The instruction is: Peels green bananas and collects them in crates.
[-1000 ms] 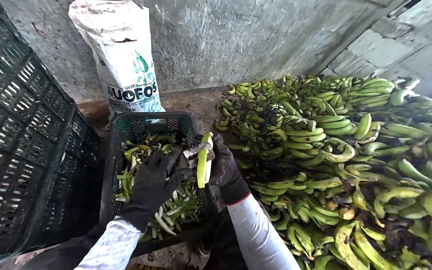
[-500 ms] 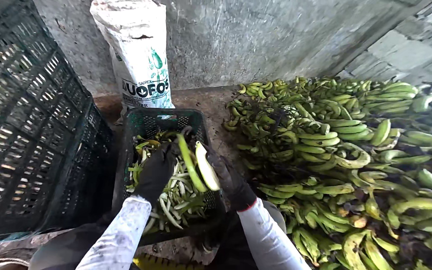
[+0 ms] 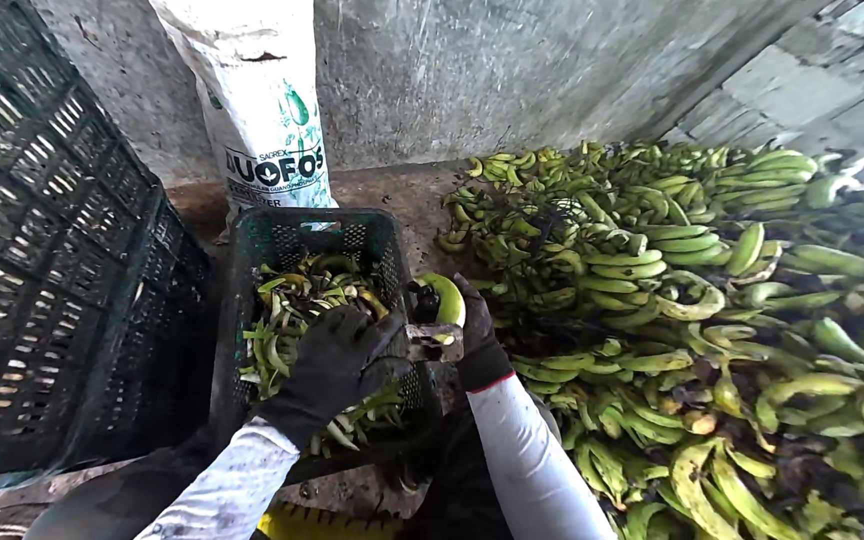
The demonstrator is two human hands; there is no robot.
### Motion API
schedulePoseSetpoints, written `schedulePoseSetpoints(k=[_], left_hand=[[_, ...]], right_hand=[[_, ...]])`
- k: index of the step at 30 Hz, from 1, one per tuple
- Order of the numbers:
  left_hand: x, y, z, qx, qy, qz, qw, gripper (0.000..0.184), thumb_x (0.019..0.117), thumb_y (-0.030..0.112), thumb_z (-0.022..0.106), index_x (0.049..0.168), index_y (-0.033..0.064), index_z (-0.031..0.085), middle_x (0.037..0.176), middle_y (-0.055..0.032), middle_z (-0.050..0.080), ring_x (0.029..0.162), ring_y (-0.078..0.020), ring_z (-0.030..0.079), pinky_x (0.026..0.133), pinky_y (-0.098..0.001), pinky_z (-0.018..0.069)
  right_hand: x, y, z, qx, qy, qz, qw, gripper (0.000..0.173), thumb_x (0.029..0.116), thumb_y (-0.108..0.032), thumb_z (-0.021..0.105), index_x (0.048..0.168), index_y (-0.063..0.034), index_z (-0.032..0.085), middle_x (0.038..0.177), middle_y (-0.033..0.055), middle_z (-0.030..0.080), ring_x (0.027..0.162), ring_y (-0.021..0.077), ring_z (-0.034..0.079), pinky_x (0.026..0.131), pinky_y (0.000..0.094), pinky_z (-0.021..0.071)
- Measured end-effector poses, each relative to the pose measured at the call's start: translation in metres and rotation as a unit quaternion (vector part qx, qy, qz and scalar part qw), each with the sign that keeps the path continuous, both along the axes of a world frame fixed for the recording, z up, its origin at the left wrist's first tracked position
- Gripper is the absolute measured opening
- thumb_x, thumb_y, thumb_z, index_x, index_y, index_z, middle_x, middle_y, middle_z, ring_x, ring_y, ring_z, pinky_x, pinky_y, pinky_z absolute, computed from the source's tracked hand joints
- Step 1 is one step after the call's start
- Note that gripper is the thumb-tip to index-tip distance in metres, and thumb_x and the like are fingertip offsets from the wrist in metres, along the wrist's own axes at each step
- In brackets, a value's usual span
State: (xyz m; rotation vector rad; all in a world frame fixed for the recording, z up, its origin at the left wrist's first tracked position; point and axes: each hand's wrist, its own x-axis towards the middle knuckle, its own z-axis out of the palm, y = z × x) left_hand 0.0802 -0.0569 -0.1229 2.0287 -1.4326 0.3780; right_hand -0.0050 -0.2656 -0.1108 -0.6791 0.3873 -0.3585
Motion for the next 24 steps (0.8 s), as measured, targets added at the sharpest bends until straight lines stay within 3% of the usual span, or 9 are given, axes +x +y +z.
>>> schedulePoseSetpoints(k=[4,8,13,14,16,18,20,22,24], left_hand=[[-0.008,-0.004,0.002,0.039,0.028,0.015,0.999,0.059,0.0979,0.062,0.046,0.136,0.0227,0.067,0.112,-0.02,0.071,0.107,-0.0426,0.068,0.088,-0.0596,0.0539],[-0.003,-0.007,0.019,0.151,0.319,0.045,0.935,0.058,0.1019,0.053,0.053,0.15,0.0199,0.053,0.133,-0.0179,0.063,0.122,-0.0364,0.061,0.104,-0.0571,0.0478],[0.02,-0.005,0.003,0.082,0.482,0.138,0.862,0.048,0.1061,0.052,0.045,0.14,0.0204,0.058,0.109,-0.0104,0.07,0.096,-0.0248,0.068,0.088,-0.0526,0.0545],[0.025,-0.003,-0.002,0.067,0.503,0.152,0.848,0.044,0.1081,0.046,0.044,0.139,0.0176,0.058,0.108,-0.0114,0.07,0.094,-0.0241,0.069,0.086,-0.0499,0.0557],[0.031,0.002,-0.006,0.052,0.526,0.163,0.833,0.039,0.1097,0.036,0.044,0.142,0.0161,0.055,0.111,-0.0132,0.068,0.094,-0.0236,0.068,0.086,-0.0471,0.0555],[0.031,0.009,0.0,0.065,0.502,0.16,0.848,0.043,0.1073,0.047,0.046,0.139,0.0203,0.057,0.11,-0.0101,0.069,0.097,-0.0223,0.067,0.088,-0.0494,0.0544],[0.028,0.013,0.006,0.075,0.459,0.136,0.875,0.049,0.1032,0.057,0.049,0.138,0.0242,0.058,0.107,-0.0058,0.069,0.094,-0.0198,0.067,0.086,-0.0494,0.0546],[0.023,0.018,0.012,0.103,0.397,0.091,0.907,0.055,0.1018,0.058,0.05,0.144,0.0246,0.056,0.116,-0.0071,0.069,0.1,-0.0219,0.068,0.09,-0.0512,0.0554],[0.013,0.022,0.017,0.123,0.308,0.033,0.943,0.063,0.0995,0.061,0.052,0.148,0.0206,0.054,0.127,-0.0135,0.067,0.116,-0.0308,0.065,0.101,-0.0559,0.0505]], right_hand=[[-0.003,0.001,-0.001,-0.024,0.041,0.028,0.998,0.053,0.1087,-0.045,0.023,0.102,-0.0108,0.064,0.079,0.0052,0.068,0.068,0.0134,0.067,0.061,0.03,0.0582],[0.006,0.02,0.001,-0.092,0.036,0.06,0.993,0.043,0.1092,-0.039,0.03,0.105,-0.0106,0.062,0.079,0.0054,0.067,0.068,0.0133,0.067,0.061,0.0297,0.059],[0.005,0.038,-0.002,-0.241,0.027,0.101,0.965,0.039,0.1063,-0.027,0.033,0.129,-0.0088,0.06,0.101,0.0047,0.068,0.088,0.0108,0.066,0.08,0.03,0.058],[0.004,0.038,-0.002,-0.24,0.016,0.104,0.965,0.039,0.1055,-0.025,0.034,0.129,-0.0077,0.06,0.1,0.005,0.069,0.087,0.0109,0.067,0.08,0.0299,0.0585],[0.006,0.034,-0.002,-0.188,-0.014,0.107,0.976,0.037,0.1018,-0.031,0.038,0.117,-0.0093,0.064,0.086,0.0049,0.069,0.071,0.0112,0.066,0.065,0.0282,0.0583],[0.009,0.025,-0.002,-0.109,-0.049,0.111,0.987,0.039,0.1013,-0.042,0.042,0.108,-0.0109,0.066,0.079,0.0058,0.067,0.064,0.0123,0.064,0.058,0.0281,0.0571],[0.008,0.011,-0.004,-0.065,-0.084,0.129,0.986,0.048,0.1007,-0.055,0.046,0.112,-0.0134,0.067,0.085,0.0067,0.069,0.068,0.0142,0.067,0.061,0.0316,0.0596],[0.006,-0.003,-0.005,-0.047,-0.108,0.131,0.984,0.047,0.101,-0.053,0.048,0.113,-0.0131,0.069,0.087,0.0067,0.071,0.072,0.0141,0.069,0.064,0.0326,0.0607],[0.004,-0.011,-0.005,-0.057,-0.105,0.112,0.986,0.042,0.1034,-0.045,0.043,0.113,-0.0125,0.068,0.088,0.0053,0.071,0.073,0.0126,0.069,0.065,0.031,0.0608]])
